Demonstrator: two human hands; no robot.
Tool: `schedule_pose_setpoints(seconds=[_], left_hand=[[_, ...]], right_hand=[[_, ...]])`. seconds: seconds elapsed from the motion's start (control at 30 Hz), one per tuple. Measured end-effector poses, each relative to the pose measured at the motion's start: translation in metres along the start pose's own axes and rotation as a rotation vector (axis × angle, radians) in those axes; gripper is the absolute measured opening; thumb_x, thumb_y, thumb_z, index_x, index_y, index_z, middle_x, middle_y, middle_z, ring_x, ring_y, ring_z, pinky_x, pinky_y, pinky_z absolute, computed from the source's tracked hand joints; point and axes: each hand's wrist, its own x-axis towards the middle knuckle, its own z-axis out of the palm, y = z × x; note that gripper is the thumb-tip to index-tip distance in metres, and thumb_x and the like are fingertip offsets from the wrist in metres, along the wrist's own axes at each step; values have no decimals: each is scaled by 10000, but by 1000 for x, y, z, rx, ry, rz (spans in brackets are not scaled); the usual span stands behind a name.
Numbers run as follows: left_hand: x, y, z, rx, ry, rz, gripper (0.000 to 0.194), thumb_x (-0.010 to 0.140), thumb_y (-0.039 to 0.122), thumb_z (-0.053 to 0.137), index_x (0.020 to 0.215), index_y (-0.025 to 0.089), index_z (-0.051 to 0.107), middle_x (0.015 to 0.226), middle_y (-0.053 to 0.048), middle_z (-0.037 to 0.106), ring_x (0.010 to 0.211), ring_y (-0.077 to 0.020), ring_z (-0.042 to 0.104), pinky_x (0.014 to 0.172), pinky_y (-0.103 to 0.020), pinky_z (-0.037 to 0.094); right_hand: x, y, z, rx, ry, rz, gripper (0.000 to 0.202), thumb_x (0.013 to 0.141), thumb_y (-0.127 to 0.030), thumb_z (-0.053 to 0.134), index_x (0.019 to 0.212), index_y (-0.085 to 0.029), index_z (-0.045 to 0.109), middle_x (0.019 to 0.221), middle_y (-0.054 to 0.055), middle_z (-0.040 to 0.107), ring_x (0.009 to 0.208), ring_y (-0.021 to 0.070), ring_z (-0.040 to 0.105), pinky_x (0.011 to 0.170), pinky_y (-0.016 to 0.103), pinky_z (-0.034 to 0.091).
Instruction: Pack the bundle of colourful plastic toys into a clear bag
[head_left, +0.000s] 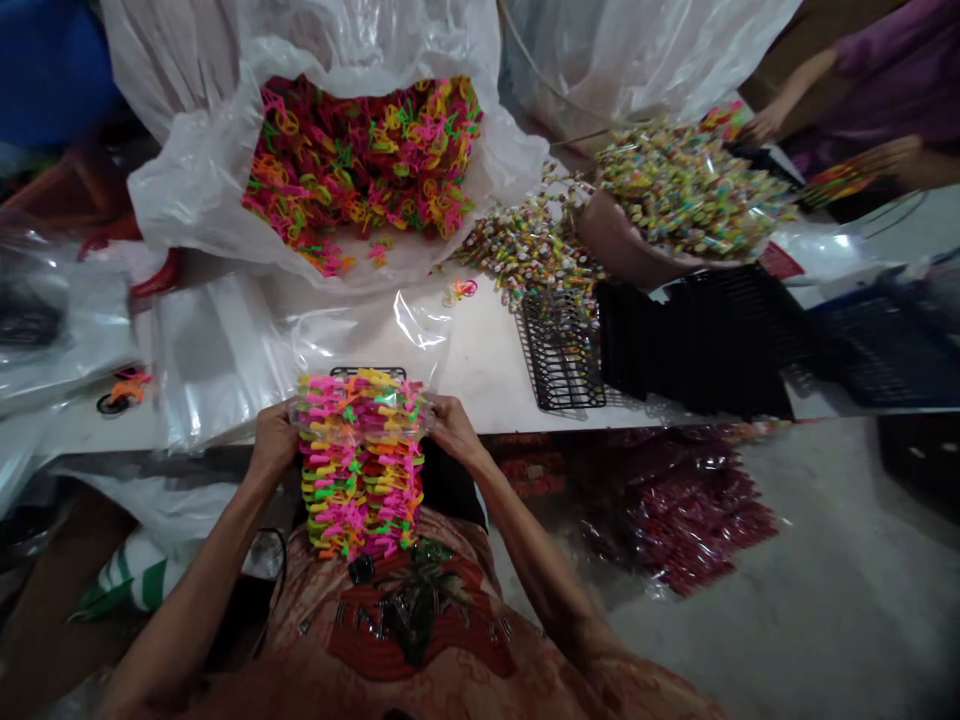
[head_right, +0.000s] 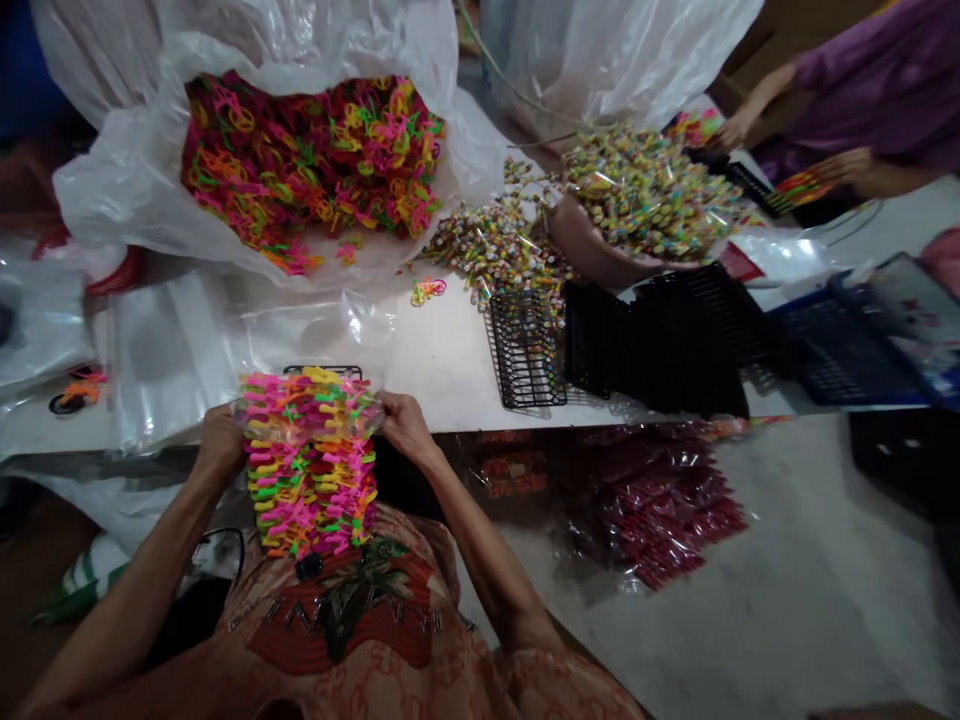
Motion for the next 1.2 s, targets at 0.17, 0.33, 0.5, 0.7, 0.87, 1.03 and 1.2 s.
schedule_pose_setpoints(seconds=[0.17, 0.33, 0.5, 0.7, 0.87, 1.03, 1.2], left_hand=[[-27, -9, -4, -11, -81, -24, 273, 634, 455, 616, 635, 189, 675, 567, -11, 647, 563, -177, 590, 559, -302, 527], [-24, -16, 2, 145, 236, 99, 281, 756, 411, 574, 859, 185, 706, 758, -18, 725, 650, -158, 645, 608, -254, 516], [-12, -10, -3, 244, 394, 411, 185, 808, 338, 627, 859, 164, 665, 747, -13, 674, 598, -114, 624, 592, -227, 498], [-20, -7, -9, 348, 398, 694, 159, 892, 271, 573, 774, 177, 627, 686, -6, 658, 593, -113, 612, 577, -224, 471], [-52, -22, -18, 448, 283, 835, 106, 912, 219, 544, 824, 199, 600, 743, -20, 696, 709, -137, 677, 618, -226, 490], [-73, -18, -26, 432, 164, 870, 92, 909, 176, 529, 861, 209, 601, 784, -28, 712, 739, -137, 687, 637, -229, 511], [-56, -4, -11, 261, 276, 588, 84, 884, 254, 576, 841, 192, 613, 792, -30, 704, 718, -142, 676, 651, -252, 534]], right_hand=[[-35, 21, 10, -358, -39, 42, 225, 860, -245, 487, 688, -181, 618, 635, -2, 599, 641, 145, 539, 602, 228, 383], [-33, 27, 26, -446, 340, -125, 198, 924, -245, 467, 895, -188, 654, 872, 64, 685, 776, 177, 628, 717, 277, 468], [-15, 20, 27, -453, 519, -358, 135, 948, -273, 509, 936, -190, 616, 837, 37, 651, 642, 131, 590, 634, 253, 475], [-28, 10, 27, -655, 559, -627, 159, 980, -160, 438, 950, -199, 589, 773, 35, 643, 710, 144, 621, 625, 238, 464], [-65, 10, 28, -735, 465, -818, 178, 946, -96, 469, 1072, -176, 565, 855, 68, 703, 752, 143, 663, 651, 225, 508], [-88, 8, 18, -784, 397, -814, 137, 939, -105, 479, 976, -187, 583, 781, 47, 693, 680, 137, 659, 630, 230, 507], [-75, 1, 19, -790, 416, -733, 154, 947, -104, 447, 979, -181, 576, 792, 54, 691, 651, 133, 641, 581, 237, 472]])
